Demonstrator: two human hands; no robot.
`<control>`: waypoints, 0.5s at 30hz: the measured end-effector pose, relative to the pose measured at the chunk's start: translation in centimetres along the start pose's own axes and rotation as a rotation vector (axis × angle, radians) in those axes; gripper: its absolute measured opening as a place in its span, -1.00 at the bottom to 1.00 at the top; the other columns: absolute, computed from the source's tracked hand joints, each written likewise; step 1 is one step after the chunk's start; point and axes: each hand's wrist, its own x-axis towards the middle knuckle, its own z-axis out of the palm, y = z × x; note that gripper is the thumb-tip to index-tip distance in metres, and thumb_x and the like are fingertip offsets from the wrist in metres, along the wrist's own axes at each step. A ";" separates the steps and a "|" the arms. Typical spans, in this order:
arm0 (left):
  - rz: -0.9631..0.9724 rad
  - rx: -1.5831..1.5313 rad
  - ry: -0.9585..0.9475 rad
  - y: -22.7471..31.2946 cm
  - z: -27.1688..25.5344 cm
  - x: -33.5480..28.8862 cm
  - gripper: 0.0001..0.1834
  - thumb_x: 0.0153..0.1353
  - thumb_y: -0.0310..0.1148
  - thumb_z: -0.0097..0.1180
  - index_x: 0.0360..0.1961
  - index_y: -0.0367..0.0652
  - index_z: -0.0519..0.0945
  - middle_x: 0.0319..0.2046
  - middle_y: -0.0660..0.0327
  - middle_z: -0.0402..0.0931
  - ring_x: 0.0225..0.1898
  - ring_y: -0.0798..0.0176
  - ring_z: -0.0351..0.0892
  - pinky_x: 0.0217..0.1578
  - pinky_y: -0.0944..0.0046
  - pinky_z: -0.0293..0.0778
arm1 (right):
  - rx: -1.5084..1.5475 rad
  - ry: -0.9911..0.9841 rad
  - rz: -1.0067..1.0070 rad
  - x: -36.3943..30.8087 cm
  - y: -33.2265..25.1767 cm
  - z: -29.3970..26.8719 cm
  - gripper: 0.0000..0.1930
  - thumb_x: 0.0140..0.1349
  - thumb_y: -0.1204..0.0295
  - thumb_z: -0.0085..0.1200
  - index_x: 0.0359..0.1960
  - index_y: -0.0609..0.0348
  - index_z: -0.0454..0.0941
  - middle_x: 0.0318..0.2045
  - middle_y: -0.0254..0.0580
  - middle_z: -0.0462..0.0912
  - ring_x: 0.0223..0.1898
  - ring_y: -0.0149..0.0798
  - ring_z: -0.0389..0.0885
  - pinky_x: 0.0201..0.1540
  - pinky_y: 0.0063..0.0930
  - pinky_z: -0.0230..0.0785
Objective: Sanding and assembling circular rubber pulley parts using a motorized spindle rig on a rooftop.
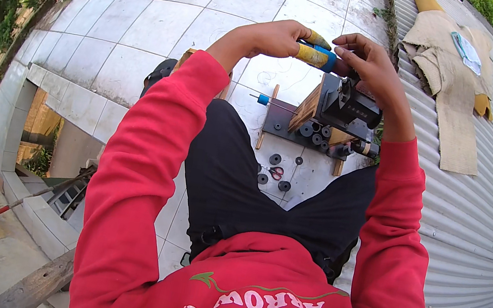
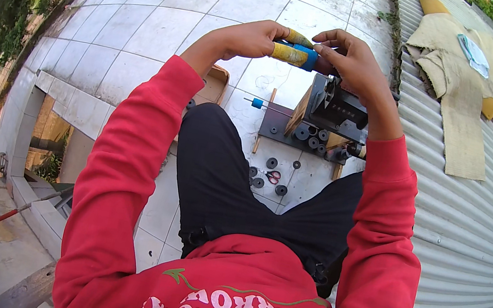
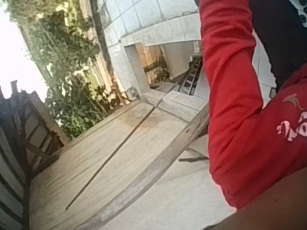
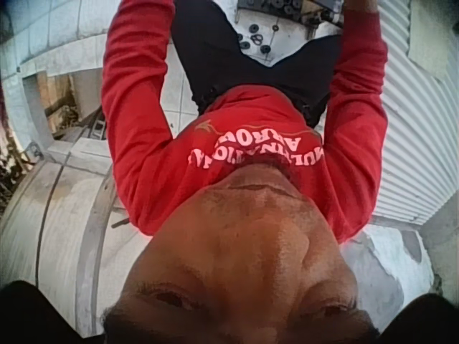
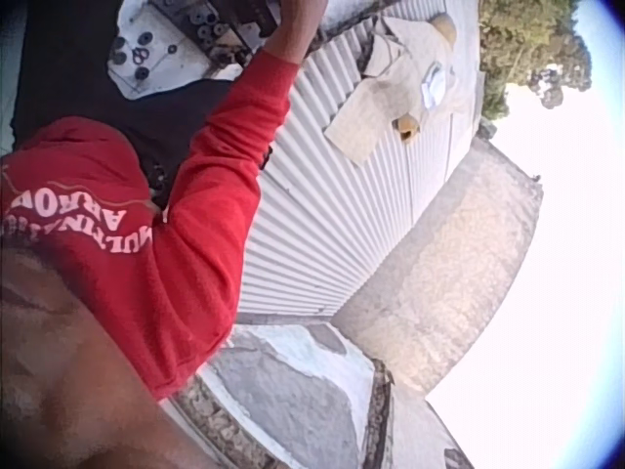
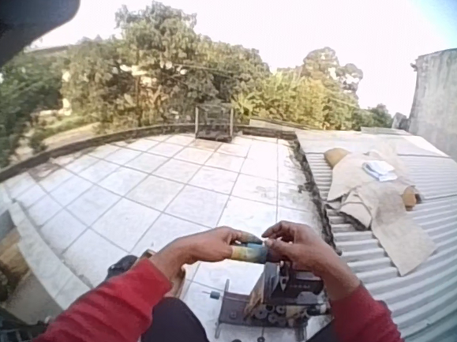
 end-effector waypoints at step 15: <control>0.086 -0.601 0.384 -2.7 -1.1 0.2 -0.46 0.70 -0.19 -0.45 0.50 -0.29 0.21 0.28 -0.02 0.53 0.30 0.07 0.57 0.30 0.07 0.57 | -0.480 0.164 -0.156 1.9 2.6 1.9 -0.49 0.18 0.10 0.49 -0.06 0.32 0.74 -0.30 -0.06 0.77 -0.24 -0.25 0.72 -0.09 -0.35 0.55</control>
